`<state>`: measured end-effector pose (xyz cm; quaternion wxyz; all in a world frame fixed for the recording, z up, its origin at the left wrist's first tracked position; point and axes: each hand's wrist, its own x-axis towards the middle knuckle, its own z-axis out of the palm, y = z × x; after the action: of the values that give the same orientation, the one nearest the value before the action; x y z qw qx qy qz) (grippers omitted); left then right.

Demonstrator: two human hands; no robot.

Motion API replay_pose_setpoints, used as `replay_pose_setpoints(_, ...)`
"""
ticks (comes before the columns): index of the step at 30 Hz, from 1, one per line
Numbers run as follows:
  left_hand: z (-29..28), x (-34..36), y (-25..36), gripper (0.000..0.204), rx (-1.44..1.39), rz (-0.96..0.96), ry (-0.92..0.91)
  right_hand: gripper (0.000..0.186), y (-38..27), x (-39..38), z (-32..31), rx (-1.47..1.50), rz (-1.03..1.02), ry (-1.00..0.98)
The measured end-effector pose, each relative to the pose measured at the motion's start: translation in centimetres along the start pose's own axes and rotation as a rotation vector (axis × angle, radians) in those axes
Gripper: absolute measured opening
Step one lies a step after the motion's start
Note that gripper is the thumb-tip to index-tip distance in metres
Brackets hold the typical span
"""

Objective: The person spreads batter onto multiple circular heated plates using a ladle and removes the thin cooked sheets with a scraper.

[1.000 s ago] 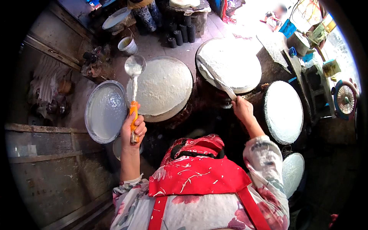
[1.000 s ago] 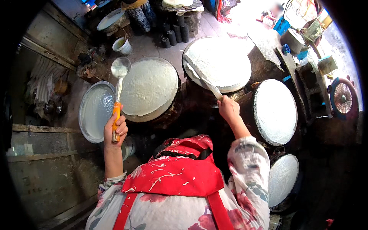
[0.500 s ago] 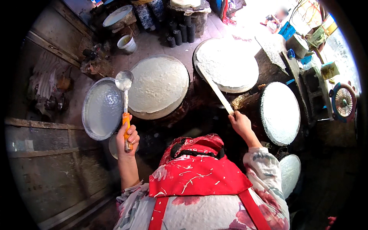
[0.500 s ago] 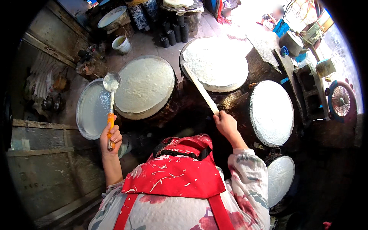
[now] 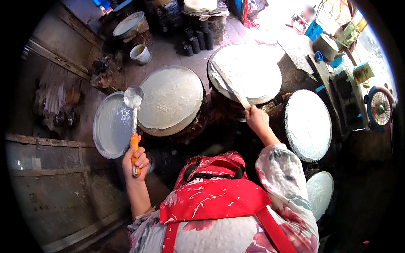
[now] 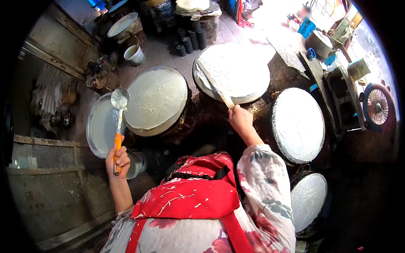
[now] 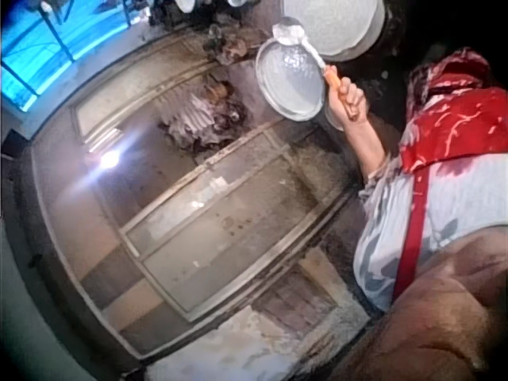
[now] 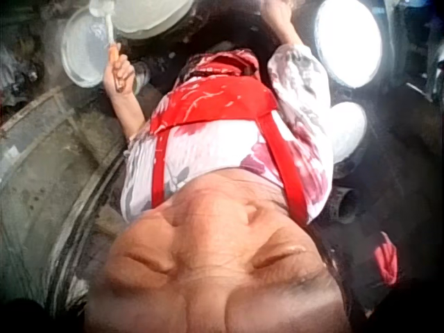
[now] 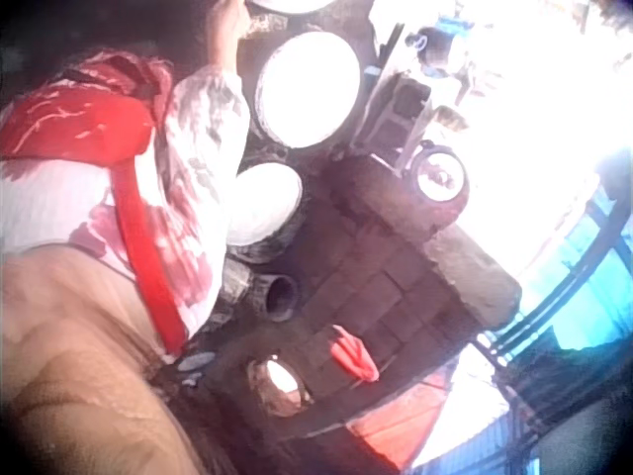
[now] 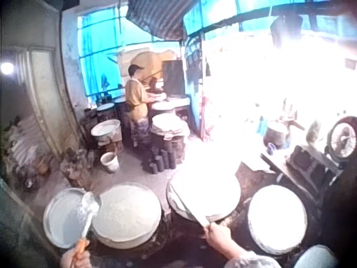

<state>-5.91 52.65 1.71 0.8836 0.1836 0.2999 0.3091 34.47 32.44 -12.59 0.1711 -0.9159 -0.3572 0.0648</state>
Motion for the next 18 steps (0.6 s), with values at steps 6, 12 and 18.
replay_pose_setpoints(6, 0.7, -1.1, 0.3, 0.039, 0.024, 0.011, 0.028, 0.035, 2.5, 8.1, -2.0, 0.046, 0.151, 0.073)
replay_pose_setpoints(12, 0.4, -1.4, 1.0, 0.040, 0.005, 0.016, -0.011, 0.046, -0.5, 2.7, -0.6, 0.161, 0.141, -0.155)
replay_pose_setpoints(18, 0.0, -0.2, 2.6, 0.038, -0.047, -0.052, -0.126, 0.039, 2.2, -1.7, -1.3, 0.778, 0.404, -0.034)
